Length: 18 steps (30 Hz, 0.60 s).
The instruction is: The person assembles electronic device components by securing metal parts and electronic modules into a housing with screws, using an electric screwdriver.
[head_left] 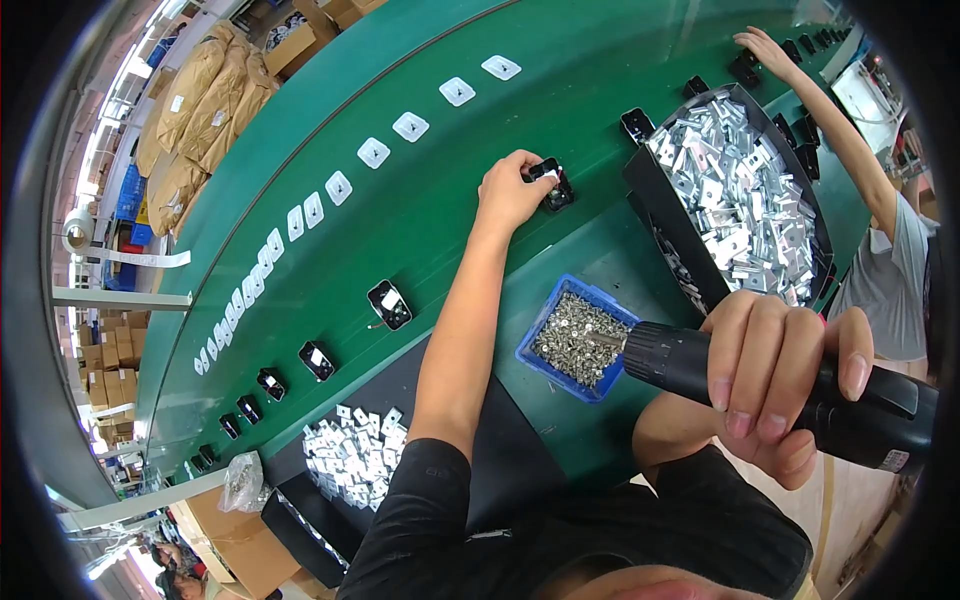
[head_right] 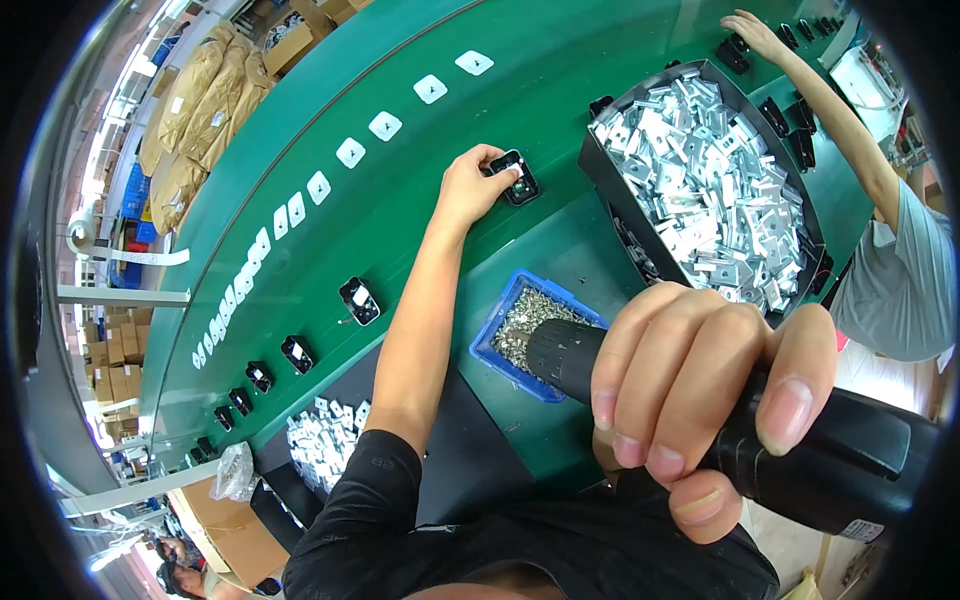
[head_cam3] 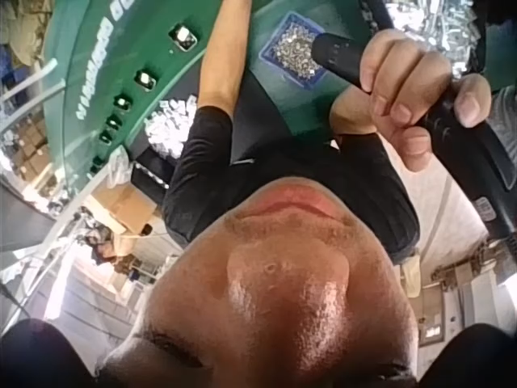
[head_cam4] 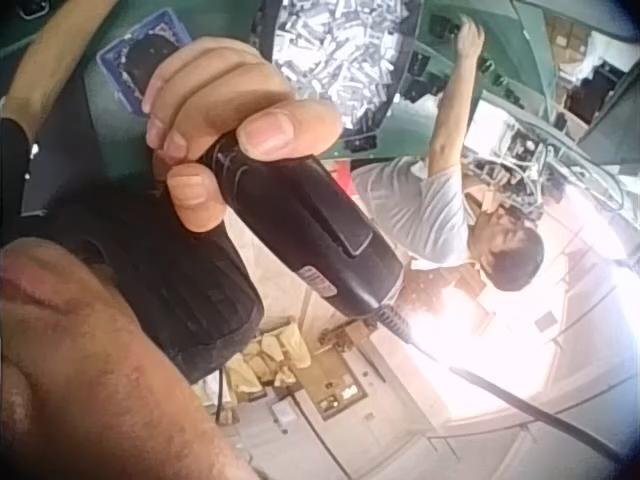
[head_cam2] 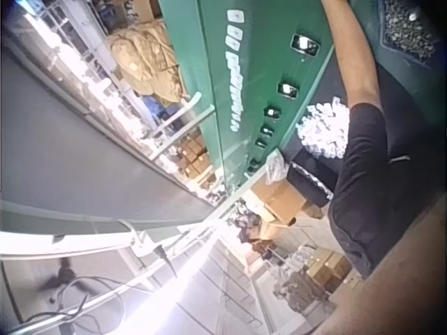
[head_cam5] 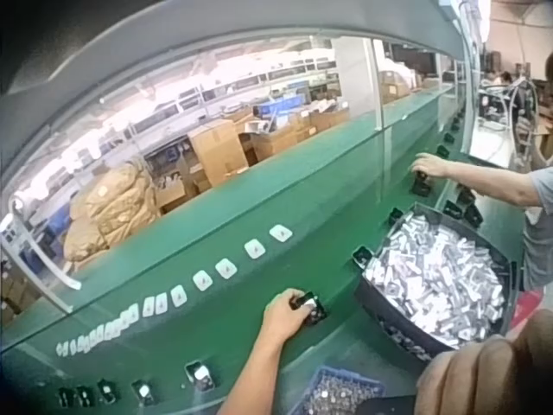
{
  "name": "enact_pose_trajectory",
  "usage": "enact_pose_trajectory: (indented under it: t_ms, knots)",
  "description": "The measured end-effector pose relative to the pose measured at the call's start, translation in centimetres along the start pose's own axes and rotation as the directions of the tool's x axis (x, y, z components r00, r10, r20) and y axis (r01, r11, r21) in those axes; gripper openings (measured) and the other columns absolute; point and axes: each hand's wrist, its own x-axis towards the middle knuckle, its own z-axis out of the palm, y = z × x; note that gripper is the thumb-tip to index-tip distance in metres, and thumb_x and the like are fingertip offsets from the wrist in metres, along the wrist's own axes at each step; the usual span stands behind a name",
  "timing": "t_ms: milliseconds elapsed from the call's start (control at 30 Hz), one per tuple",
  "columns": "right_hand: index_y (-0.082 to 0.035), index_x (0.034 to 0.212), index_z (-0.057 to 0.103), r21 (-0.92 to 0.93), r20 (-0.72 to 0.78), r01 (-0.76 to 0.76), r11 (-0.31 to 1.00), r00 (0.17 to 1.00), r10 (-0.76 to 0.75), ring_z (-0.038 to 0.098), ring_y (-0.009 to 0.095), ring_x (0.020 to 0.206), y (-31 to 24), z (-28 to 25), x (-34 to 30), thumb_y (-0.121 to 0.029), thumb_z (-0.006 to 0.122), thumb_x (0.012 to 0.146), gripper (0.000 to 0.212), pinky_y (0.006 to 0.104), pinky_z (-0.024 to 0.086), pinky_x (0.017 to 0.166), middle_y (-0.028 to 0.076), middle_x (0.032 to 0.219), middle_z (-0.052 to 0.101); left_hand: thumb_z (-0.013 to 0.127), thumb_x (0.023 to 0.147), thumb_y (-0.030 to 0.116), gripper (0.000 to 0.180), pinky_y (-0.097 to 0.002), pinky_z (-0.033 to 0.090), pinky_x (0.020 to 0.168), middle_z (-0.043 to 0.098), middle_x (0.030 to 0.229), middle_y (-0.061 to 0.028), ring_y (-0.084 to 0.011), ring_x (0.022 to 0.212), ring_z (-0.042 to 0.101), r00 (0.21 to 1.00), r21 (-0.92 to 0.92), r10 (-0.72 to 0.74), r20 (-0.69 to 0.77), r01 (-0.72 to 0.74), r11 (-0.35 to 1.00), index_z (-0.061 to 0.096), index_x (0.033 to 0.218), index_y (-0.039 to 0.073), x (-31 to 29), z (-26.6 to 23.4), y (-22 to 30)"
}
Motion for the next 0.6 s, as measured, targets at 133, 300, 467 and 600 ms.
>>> enact_pose_trajectory:
  t_ms: [133,300,467,600]
  knots:
    - [-0.013,0.108,0.046,-0.006,-0.021,0.008,1.000,1.000,-0.008,0.058,0.006,0.056,0.0,0.0,0.0,-0.010,0.069,0.074,0.041,0.0191,0.049,0.058,-0.003,0.070,0.059,0.070,0.068,0.025,0.039,-0.0386,0.047,0.083,0.064,0.098,-0.0140,-0.0271,0.092,0.062,0.993,-0.022,-0.068,0.097,0.071,0.997,0.065,0.103,0.007,0.1,-0.6,0.4]
    - [-0.013,0.109,0.046,-0.020,0.006,0.006,1.000,1.000,-0.006,0.058,0.006,0.056,0.0,-0.2,0.2,-0.011,0.069,0.074,0.042,0.0189,0.049,0.058,-0.003,0.070,0.059,0.067,0.066,0.022,0.069,-0.0380,0.039,0.098,0.053,0.123,-0.0187,-0.0320,0.115,0.050,0.987,-0.074,0.127,0.100,-0.120,0.990,0.047,0.130,0.004,-1.8,-1.1,-0.5]
    - [-0.013,0.109,0.046,-0.011,0.007,0.014,1.000,1.000,-0.014,0.058,0.006,0.056,0.1,0.0,0.2,-0.012,0.069,0.075,0.042,0.0182,0.048,0.058,-0.003,0.070,0.059,0.077,0.062,0.025,0.084,-0.0457,0.034,0.101,0.048,0.130,-0.0170,-0.0348,0.123,0.042,0.979,0.331,0.174,0.104,-0.199,0.922,0.039,0.134,0.006,-3.8,-1.2,2.6]
    - [-0.013,0.109,0.046,-0.005,0.020,0.013,1.000,1.000,-0.013,0.058,0.006,0.056,0.2,0.8,-0.2,-0.012,0.069,0.075,0.042,0.0183,0.048,0.057,-0.004,0.070,0.059,0.082,0.060,0.025,0.082,-0.0423,0.041,0.097,0.053,0.123,-0.0206,-0.0365,0.116,0.049,0.966,0.327,0.255,0.034,-0.252,0.911,0.043,0.129,0.002,-4.1,-1.3,2.0]
